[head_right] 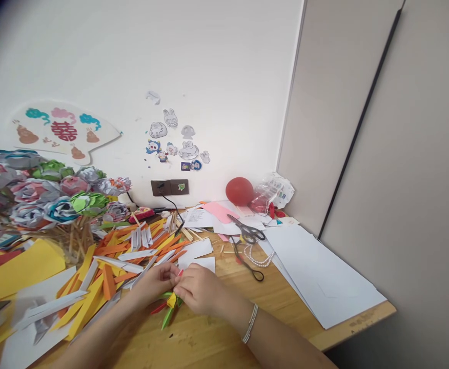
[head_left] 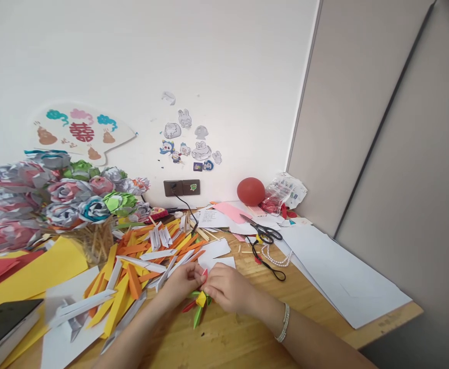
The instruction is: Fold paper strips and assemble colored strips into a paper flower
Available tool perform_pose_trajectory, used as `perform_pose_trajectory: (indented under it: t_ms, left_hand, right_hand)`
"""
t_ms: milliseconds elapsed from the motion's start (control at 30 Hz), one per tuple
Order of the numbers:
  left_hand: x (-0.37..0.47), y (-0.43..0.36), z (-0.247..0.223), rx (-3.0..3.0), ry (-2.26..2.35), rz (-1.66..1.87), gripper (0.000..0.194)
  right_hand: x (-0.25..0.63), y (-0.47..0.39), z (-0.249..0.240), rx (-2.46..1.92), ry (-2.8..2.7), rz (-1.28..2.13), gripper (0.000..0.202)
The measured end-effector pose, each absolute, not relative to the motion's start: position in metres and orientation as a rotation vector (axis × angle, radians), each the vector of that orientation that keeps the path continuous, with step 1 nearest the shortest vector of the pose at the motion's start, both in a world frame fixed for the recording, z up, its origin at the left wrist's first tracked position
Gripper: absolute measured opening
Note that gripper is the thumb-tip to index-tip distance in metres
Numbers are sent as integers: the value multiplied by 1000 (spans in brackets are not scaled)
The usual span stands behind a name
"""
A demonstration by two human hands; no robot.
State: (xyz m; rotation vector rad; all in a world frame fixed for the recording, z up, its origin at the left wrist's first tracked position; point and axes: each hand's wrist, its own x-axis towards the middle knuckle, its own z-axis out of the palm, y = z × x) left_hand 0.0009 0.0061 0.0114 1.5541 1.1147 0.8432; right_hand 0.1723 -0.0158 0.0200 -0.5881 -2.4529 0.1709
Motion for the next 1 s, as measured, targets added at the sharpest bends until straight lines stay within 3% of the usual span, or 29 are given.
perform_pose_trajectory:
  t_ms: [400, 1000]
  left_hand:
    - [1, 7, 10, 1509, 1103, 868, 24]
    - [1, 8, 5, 1523, 1090, 869, 19]
  right_hand:
    - [170, -12, 19, -939, -2192, 526, 34]
    - [168, -12, 13, -830, -2287, 464, 28]
